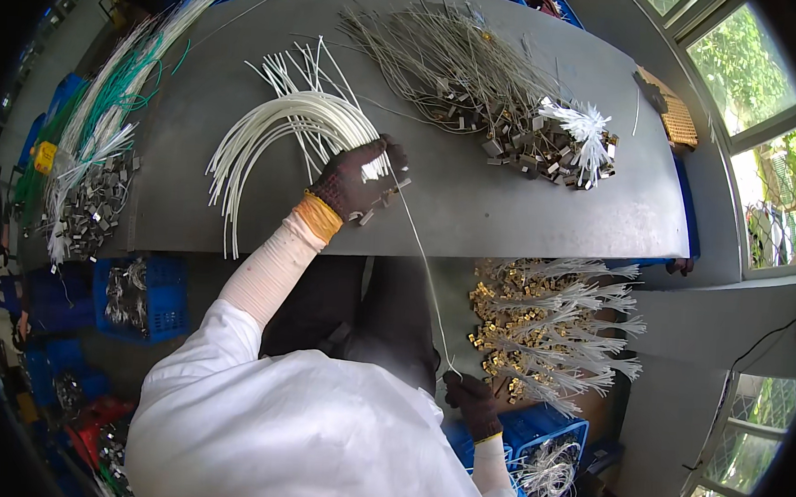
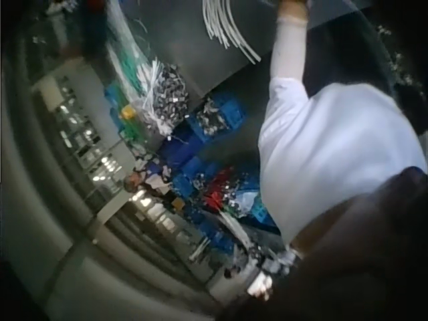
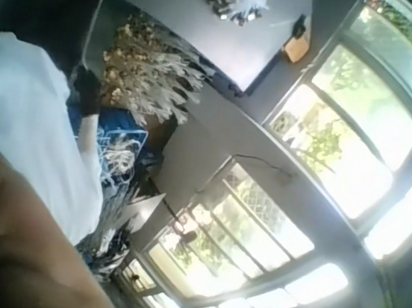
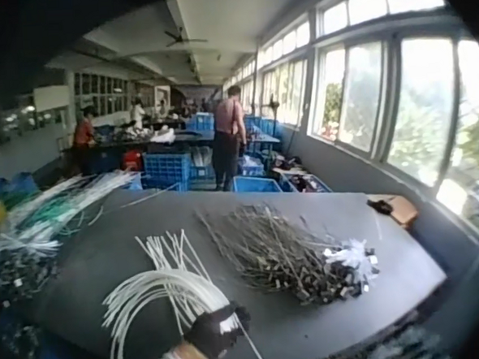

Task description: Manually organizing and bundling curved white wire components at a workbench.

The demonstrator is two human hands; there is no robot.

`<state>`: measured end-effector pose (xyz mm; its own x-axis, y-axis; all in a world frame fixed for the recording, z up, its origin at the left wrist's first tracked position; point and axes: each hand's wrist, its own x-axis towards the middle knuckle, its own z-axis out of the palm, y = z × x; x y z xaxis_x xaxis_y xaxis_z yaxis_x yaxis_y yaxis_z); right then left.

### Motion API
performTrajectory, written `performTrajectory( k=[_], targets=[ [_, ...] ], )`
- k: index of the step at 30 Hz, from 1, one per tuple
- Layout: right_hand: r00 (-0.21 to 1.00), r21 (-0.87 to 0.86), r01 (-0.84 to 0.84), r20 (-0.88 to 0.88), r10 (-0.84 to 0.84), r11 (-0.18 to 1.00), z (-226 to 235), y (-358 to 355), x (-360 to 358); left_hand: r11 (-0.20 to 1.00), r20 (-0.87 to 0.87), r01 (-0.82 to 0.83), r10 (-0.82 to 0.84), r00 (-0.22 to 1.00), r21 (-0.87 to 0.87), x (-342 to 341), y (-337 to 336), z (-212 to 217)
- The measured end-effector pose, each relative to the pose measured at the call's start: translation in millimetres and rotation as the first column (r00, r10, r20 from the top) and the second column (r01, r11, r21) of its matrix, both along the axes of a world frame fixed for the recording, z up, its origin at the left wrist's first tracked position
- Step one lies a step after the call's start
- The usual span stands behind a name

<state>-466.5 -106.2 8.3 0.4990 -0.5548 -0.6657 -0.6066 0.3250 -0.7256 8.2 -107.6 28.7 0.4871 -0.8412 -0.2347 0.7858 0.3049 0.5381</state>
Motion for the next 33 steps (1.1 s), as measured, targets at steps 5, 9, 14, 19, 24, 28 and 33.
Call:
performTrajectory(
  k=[5,9,14,19,24,28,33],
  targets=[
    [0.988,-0.054,-0.094,0.121,0.099,0.994,1,-23,86,0.993,-0.059,0.109,-0.106,0.993,0.043,-32,21,6],
    [0.944,-0.28,-0.059,0.296,0.145,0.958,-70,-50,157,0.976,-0.115,0.2,-0.189,0.975,0.092,-61,40,17],
    [0.821,-0.35,0.023,0.541,0.182,0.936,43,-21,249,0.979,0.951,-0.162,-0.074,0.302,0.127,-61,78,33],
    [0.811,-0.703,0.034,0.435,0.392,0.711,28,-8,247,0.959,0.955,-0.279,-0.134,-0.264,0.057,-48,79,59],
    [0.82,-0.826,-0.039,0.296,0.491,0.562,59,-9,246,0.982,0.923,-0.055,-0.152,0.353,0.182,-49,63,46],
    [0.849,-0.727,-0.068,0.318,0.423,0.684,59,-14,256,0.99,0.982,-0.05,-0.121,0.145,0.13,-51,61,32],
    [0.79,-0.368,0.151,0.602,0.111,0.917,58,-20,269,0.983,0.976,-0.063,-0.161,0.145,0.171,-44,64,22]
  ],
)
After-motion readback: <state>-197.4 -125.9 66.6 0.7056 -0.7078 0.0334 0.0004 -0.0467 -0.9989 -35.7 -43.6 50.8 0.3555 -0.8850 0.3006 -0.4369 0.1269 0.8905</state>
